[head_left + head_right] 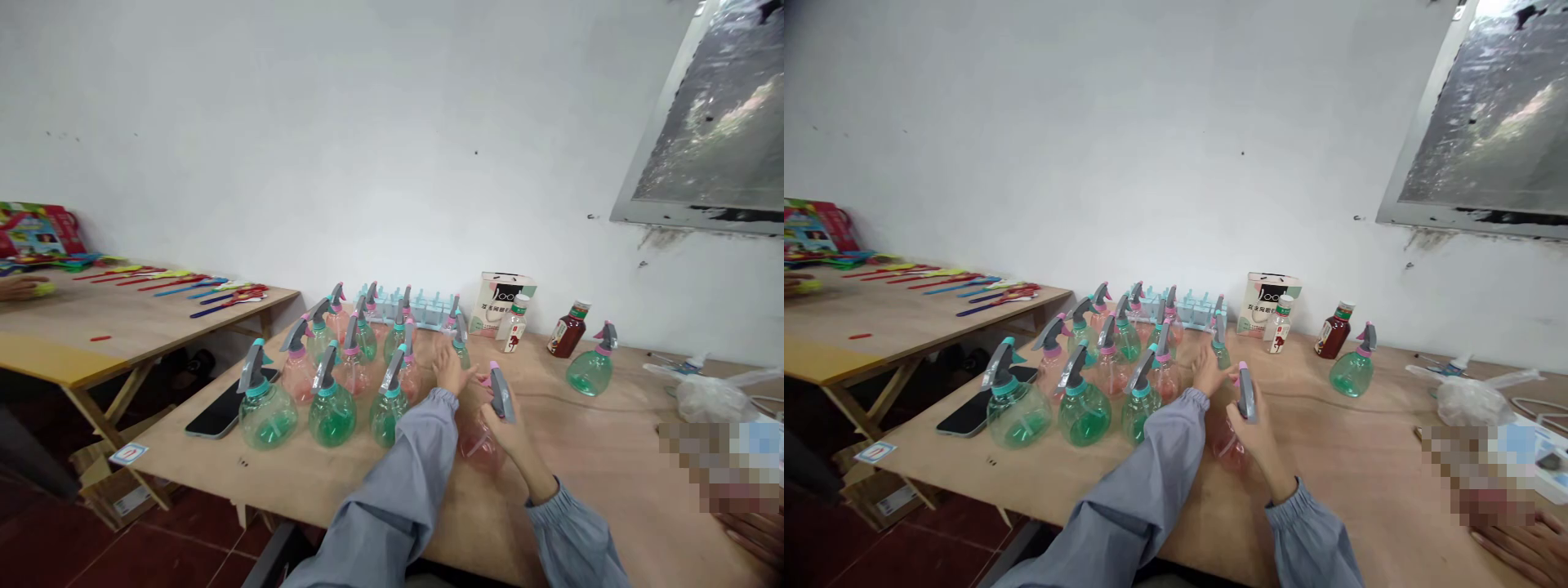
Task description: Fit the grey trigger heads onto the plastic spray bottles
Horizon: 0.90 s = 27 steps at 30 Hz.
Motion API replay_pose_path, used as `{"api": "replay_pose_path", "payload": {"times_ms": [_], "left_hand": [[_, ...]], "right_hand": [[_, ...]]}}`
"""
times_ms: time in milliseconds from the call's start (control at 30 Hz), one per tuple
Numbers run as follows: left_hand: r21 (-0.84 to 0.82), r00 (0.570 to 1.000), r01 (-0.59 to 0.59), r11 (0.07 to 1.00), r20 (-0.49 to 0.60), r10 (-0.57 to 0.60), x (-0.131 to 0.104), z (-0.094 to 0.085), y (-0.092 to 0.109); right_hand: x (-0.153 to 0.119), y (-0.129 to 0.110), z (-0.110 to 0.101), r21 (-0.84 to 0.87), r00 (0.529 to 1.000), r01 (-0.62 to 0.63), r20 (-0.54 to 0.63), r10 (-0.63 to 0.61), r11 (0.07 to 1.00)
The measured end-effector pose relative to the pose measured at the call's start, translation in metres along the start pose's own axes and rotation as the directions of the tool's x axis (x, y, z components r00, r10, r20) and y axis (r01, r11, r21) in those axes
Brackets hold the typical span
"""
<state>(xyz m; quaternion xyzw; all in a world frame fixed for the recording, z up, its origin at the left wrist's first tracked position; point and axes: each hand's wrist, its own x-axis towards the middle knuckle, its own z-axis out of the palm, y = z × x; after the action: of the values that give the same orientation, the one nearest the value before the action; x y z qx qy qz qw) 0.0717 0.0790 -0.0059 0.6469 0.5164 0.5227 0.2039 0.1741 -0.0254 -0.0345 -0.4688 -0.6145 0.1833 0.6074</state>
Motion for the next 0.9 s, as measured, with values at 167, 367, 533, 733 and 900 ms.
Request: {"api": "replay_pose_path", "payload": {"times_ms": [167,367,533,733,900], "left_hand": [[0.294,0.988,-0.075,0.953,0.150,0.031,-0.038,-0.011,-0.005],[0.250,0.983,-0.124,0.960,0.161,0.085,-0.080,-0.032,-0.025],[0.205,0.980,-0.145,0.968,0.165,0.112,-0.080,-0.031,-0.031],[0.185,0.978,-0.162,0.969,0.157,0.134,-0.078,-0.030,-0.033],[0.166,0.974,-0.183,0.969,0.167,0.155,-0.076,-0.029,-0.037]], "right_hand": [[0.000,-0.004,-0.006,0.011,0.999,0.038,-0.028,-0.037,0.999],[-0.005,-0.009,-0.012,0.039,0.999,0.023,-0.049,-0.021,0.999],[-0.006,-0.009,-0.016,0.054,0.999,0.030,-0.014,-0.029,0.998],[-0.005,0.000,-0.021,-0.006,0.998,0.065,0.010,-0.065,0.998],[-0.008,0.016,-0.020,-0.121,0.990,0.125,-0.058,-0.133,0.985]]}}
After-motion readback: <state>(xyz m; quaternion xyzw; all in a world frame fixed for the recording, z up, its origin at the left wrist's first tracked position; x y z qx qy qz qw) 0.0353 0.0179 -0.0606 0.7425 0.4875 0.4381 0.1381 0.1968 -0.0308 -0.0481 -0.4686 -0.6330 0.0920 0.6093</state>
